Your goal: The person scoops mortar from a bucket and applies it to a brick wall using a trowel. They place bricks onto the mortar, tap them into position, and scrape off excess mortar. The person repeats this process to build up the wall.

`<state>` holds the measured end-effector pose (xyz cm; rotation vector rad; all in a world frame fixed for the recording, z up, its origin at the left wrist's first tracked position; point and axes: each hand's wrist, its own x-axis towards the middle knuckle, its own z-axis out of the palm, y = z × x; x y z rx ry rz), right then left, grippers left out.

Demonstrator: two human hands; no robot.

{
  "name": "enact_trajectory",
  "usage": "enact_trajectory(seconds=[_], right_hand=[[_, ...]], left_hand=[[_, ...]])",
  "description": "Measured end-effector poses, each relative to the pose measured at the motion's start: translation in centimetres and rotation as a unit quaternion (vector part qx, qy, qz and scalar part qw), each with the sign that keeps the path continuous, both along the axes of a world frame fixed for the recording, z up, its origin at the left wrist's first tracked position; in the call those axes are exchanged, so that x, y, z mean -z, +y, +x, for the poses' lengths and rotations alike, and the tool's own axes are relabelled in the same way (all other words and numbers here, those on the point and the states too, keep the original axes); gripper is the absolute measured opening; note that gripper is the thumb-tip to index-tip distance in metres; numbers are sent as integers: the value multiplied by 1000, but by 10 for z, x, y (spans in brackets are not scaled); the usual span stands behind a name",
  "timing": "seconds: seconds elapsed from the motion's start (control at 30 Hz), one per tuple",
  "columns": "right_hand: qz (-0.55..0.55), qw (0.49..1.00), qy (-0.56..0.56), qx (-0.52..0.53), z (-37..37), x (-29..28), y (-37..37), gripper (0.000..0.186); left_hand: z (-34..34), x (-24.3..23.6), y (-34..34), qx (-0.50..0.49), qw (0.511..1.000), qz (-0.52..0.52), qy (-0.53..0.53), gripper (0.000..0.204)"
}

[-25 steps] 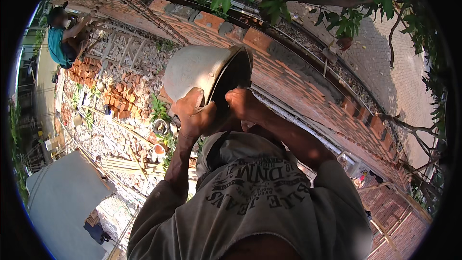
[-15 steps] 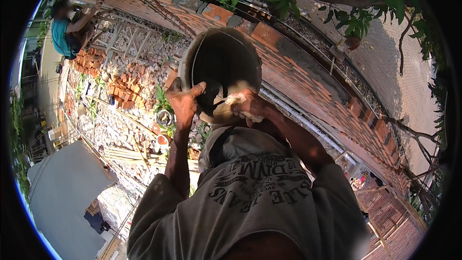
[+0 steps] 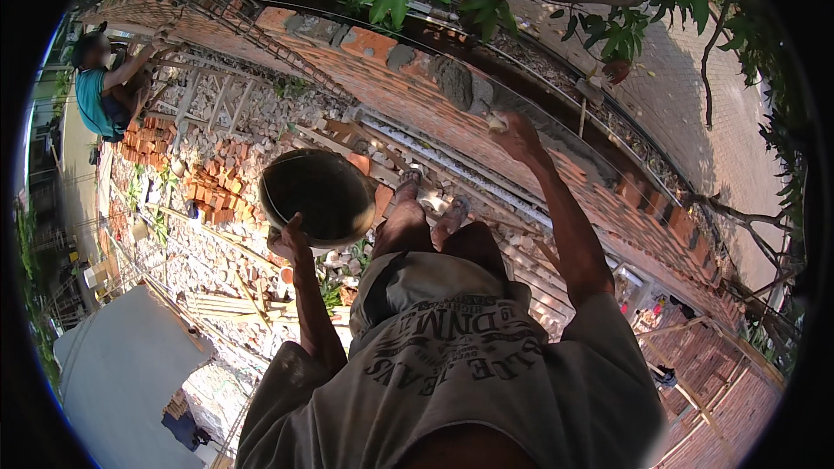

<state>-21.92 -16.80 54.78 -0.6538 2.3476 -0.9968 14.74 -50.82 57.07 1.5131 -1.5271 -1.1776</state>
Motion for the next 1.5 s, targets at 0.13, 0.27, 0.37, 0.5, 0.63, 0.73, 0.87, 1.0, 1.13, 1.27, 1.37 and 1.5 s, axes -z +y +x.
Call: enact_trajectory(seconds=[0.13, 0.27, 0.37, 0.5, 0.63, 0.73, 0.87, 1.0, 1.13, 1.27, 1.37, 1.5], right_hand=[[249, 900, 354, -44, -2, 33, -3, 34], [195, 931, 288, 110, 15, 64, -7, 28], [-82, 963, 102, 237, 25, 89, -6, 27], [-682, 367, -604, 191, 34, 132, -31, 31], [-750, 226, -609, 122, 37, 161, -60, 15], [-793, 206, -571, 57, 48, 166, -36, 19], [-685, 427, -518, 282, 70, 169, 52, 21], [-81, 902, -50, 420, 71, 165, 129, 21], [109, 897, -26, 428, 78, 101, 181, 30], [207, 866, -18, 455, 79, 37, 201, 36], [207, 852, -46, 479, 76, 16, 219, 35], [252, 825, -5, 505, 79, 4, 241, 28]], left_hand=[[48, 17, -10, -31, 999, 10, -42, 40], [90, 30, -19, -76, 995, 43, -42, 36], [109, 36, -16, -87, 993, 65, -48, 27], [114, 45, -15, -38, 993, 64, -87, 28], [103, 55, -25, 56, 992, 9, -110, 25], [94, 59, -36, 74, 986, 69, -129, 32], [79, 67, -46, 175, 981, 15, -86, 38], [55, 78, -69, 165, 969, 159, -95, 35], [35, 84, -89, 210, 959, 176, -77, 41], [31, 85, -93, 172, 970, 139, -97, 39], [33, 89, -92, 200, 971, 132, -20, 36], [38, 95, -91, 206, 962, 176, 7, 40]])
